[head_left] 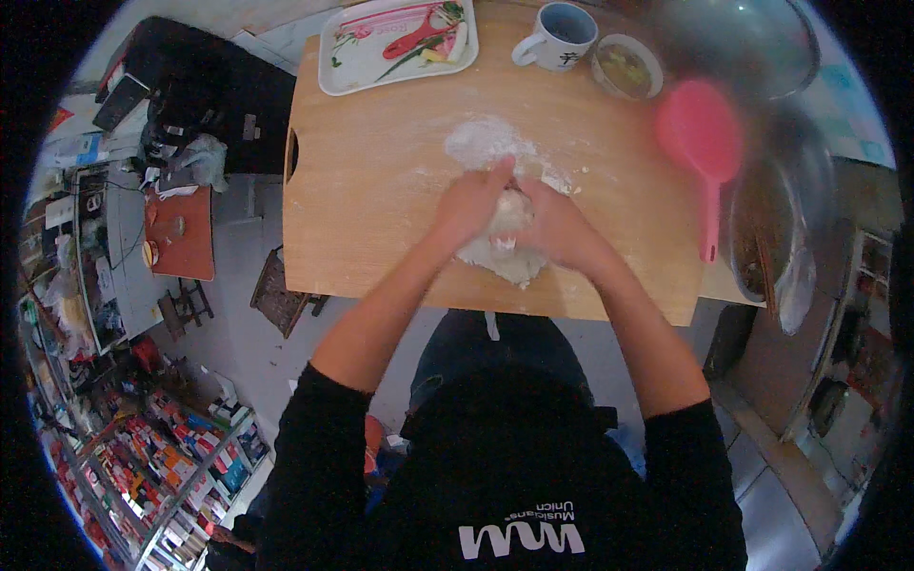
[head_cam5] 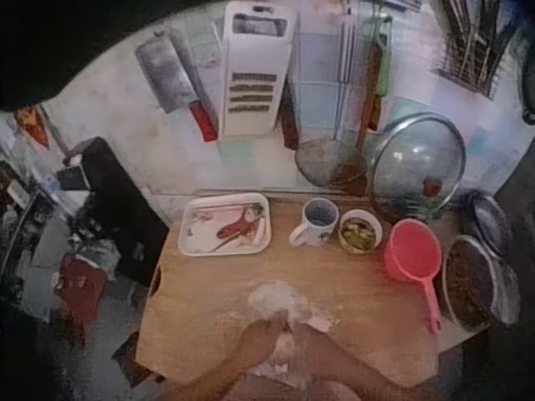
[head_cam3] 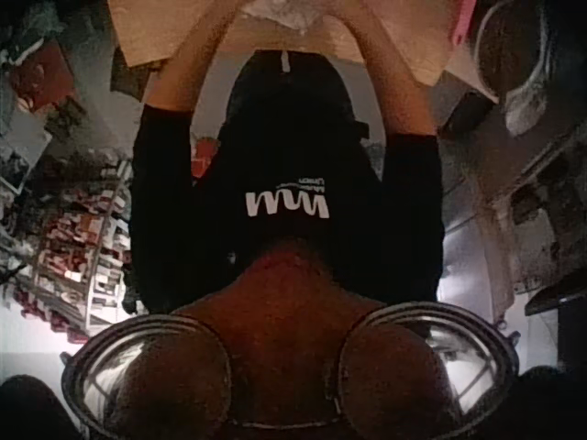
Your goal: The person kneads a ball of dough on a wooden board, repeatedly folding and pressing it with both hands. They occasionally add flour to the surface and use a cleaver to scrape the board. The dough is shaped into a smooth ball by the end.
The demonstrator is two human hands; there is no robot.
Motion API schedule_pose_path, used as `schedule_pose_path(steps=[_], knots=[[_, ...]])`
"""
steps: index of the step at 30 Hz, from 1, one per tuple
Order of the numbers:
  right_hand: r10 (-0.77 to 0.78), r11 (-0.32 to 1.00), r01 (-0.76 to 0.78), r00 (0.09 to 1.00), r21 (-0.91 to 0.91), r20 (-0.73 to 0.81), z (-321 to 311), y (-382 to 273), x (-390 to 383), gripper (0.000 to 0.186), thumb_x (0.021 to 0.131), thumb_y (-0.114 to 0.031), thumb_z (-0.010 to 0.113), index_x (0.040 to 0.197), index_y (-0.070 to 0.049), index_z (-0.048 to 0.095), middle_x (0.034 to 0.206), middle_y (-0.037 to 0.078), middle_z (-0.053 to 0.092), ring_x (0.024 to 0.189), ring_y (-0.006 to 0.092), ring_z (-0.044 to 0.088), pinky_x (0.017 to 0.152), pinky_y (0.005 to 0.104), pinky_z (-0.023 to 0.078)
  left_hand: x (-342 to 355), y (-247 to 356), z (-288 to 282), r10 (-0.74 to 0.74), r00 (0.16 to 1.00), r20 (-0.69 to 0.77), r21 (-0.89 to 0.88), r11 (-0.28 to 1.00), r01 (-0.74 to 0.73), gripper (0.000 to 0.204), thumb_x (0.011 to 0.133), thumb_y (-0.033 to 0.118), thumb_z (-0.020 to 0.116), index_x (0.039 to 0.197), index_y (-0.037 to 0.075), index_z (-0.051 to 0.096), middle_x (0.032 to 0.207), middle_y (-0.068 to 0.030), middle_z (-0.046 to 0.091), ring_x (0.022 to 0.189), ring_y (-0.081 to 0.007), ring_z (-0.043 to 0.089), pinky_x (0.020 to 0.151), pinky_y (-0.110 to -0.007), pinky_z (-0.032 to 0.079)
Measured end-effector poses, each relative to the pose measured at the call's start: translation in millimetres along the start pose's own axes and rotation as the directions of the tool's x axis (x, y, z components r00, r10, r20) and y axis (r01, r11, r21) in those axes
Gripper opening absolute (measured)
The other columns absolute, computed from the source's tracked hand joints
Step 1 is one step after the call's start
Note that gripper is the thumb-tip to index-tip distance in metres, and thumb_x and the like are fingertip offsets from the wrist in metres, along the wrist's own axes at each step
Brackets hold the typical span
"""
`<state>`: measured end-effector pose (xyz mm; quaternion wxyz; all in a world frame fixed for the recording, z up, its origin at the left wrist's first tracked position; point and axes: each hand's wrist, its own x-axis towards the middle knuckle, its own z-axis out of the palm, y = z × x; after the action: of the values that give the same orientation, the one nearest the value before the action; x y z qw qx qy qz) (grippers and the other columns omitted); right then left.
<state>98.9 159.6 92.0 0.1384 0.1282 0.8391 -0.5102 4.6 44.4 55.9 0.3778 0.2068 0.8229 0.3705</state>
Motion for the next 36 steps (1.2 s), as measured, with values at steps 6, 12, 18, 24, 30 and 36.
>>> schedule_pose_path(steps=[6, 12, 18, 24, 30, 36], knots=[[-0.007, 0.9, -0.152, 0.932, -0.409, -0.362, 33.8, 20.8, -57.1, 0.056, 0.063, -0.014, 0.071, 0.113, 0.0, 0.049, 0.117, 0.021, 0.049, 0.108, 0.0364, 0.048, 0.09, 0.0424, 0.04, -51.3, -6.4, 61.3, 0.522, 0.763, -0.382, 0.358, 0.844, -0.399, 0.028, 0.08, 0.03, 0.051, 0.086, 0.005, 0.063, 0.084, -0.0113, 0.061, 0.08, -0.029, 0.054, 0.074, -0.043, 0.039], [-0.031, 0.845, -0.307, 0.789, -0.438, -0.614, 50.3, 86.5, -51.1, 0.039, 0.073, -0.008, 0.058, 0.11, 0.0, 0.05, 0.11, 0.02, 0.051, 0.102, 0.0358, 0.05, 0.086, 0.0425, 0.042, -0.5, -7.9, 95.6, 0.721, 0.631, -0.287, 0.44, 0.684, -0.582, 0.027, 0.079, 0.029, 0.048, 0.088, 0.008, 0.063, 0.09, -0.0078, 0.061, 0.083, -0.0259, 0.053, 0.074, -0.042, 0.038], [0.084, 0.849, -0.372, 0.797, -0.376, -0.599, 0.5, 98.6, 7.1, 0.024, 0.078, -0.007, 0.051, 0.102, 0.0, 0.053, 0.102, 0.018, 0.052, 0.096, 0.0327, 0.051, 0.079, 0.04, 0.045, 68.2, 26.5, 101.0, 0.419, 0.899, -0.129, 0.581, 0.766, -0.274, 0.029, 0.082, 0.031, 0.045, 0.08, 0.01, 0.064, 0.086, -0.0083, 0.06, 0.085, -0.0248, 0.054, 0.078, -0.04, 0.039], [0.273, 0.805, -0.455, 0.854, -0.38, -0.443, -23.6, 64.3, 25.4, 0.032, 0.076, -0.012, 0.056, 0.106, 0.001, 0.051, 0.106, 0.02, 0.052, 0.1, 0.0339, 0.051, 0.081, 0.0418, 0.044, 103.6, 21.1, 93.5, 0.345, 0.889, -0.302, 0.331, 0.912, -0.241, 0.042, 0.088, 0.033, 0.037, 0.074, 0.004, 0.064, 0.082, -0.0142, 0.062, 0.079, -0.0339, 0.056, 0.077, -0.043, 0.041], [-0.052, 0.969, -0.107, 0.791, -0.222, -0.609, 36.8, 38.8, -55.4, 0.055, 0.065, -0.005, 0.067, 0.114, 0.002, 0.042, 0.121, 0.026, 0.041, 0.109, 0.0444, 0.04, 0.095, 0.0481, 0.033, 20.7, 32.8, 50.8, 0.274, 0.961, 0.044, 0.473, 0.841, -0.262, 0.042, 0.085, 0.036, 0.042, 0.069, 0.003, 0.064, 0.079, -0.0167, 0.062, 0.074, -0.0352, 0.055, 0.07, -0.046, 0.04], [-0.03, 0.93, -0.199, 0.796, -0.308, -0.605, 60.9, 84.4, -35.6, 0.049, 0.07, -0.009, 0.062, 0.114, 0.004, 0.043, 0.123, 0.028, 0.04, 0.111, 0.0439, 0.04, 0.096, 0.0493, 0.032, 20.9, -1.7, 84.7, 0.645, 0.759, -0.092, 0.506, 0.687, -0.522, 0.027, 0.078, 0.028, 0.048, 0.078, 0.007, 0.065, 0.093, -0.008, 0.06, 0.086, -0.0252, 0.054, 0.075, -0.04, 0.04]])
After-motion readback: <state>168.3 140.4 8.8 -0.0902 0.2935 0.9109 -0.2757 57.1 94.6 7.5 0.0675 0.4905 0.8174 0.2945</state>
